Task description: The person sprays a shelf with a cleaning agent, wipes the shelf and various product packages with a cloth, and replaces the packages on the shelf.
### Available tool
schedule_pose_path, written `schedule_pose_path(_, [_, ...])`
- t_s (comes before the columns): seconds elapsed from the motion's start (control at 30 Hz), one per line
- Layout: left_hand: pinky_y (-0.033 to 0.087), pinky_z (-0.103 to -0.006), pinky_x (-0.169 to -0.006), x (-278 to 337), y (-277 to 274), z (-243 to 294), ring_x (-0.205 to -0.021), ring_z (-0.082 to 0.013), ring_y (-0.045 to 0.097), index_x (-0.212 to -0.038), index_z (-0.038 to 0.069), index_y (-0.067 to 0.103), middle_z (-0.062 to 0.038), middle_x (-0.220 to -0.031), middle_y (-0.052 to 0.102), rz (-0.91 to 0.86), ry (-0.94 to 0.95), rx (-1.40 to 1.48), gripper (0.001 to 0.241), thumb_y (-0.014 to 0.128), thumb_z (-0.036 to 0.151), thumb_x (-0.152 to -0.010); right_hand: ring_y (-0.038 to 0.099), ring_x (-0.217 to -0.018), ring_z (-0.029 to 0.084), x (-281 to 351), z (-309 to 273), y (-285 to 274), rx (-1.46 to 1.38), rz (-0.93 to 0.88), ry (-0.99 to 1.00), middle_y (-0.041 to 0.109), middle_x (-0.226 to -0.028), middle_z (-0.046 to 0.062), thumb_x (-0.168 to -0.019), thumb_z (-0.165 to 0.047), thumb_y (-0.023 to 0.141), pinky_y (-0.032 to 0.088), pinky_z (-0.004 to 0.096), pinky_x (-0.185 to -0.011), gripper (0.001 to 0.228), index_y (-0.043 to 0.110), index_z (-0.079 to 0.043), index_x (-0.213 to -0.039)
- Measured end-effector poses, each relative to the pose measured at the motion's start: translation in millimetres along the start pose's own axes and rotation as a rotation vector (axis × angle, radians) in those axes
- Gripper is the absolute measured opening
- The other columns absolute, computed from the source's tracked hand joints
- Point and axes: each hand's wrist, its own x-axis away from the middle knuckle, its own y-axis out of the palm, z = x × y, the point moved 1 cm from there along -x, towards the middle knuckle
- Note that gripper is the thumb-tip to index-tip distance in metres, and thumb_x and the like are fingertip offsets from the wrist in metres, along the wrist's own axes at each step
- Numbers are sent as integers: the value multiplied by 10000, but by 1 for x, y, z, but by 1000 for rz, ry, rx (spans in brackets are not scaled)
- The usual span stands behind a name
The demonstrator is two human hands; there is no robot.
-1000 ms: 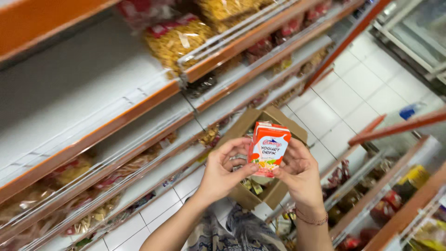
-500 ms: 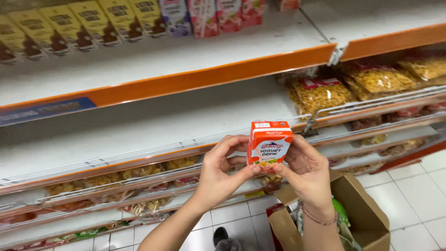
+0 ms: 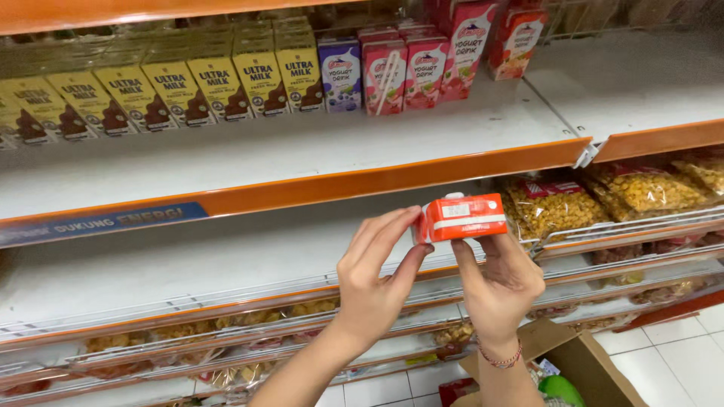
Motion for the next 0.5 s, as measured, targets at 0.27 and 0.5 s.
schedule_pose_path(0.27, [600,-373,-983,-41,97,2,-1147,-315,718,-1242,-15,669,-163,-1256,693,92,160,40,343,751,-58,-911,676,-1094,179,-81,23,-55,162,41,-223,670,-1244,121,-970,195,686,583,315,-985,338,640,111,-1294])
schedule_pose_path(0.5, [604,-373,-938,-79,178,-6,-1080,-319,728,-1178,-26,665,-165,-1200,708,143,197,-26,281,755,-36,-912,703,-1053,152,-150,61,-110,442,27,-306,744,-1153,149,-948,145,761,553,289,-909,346,670,87,-1277])
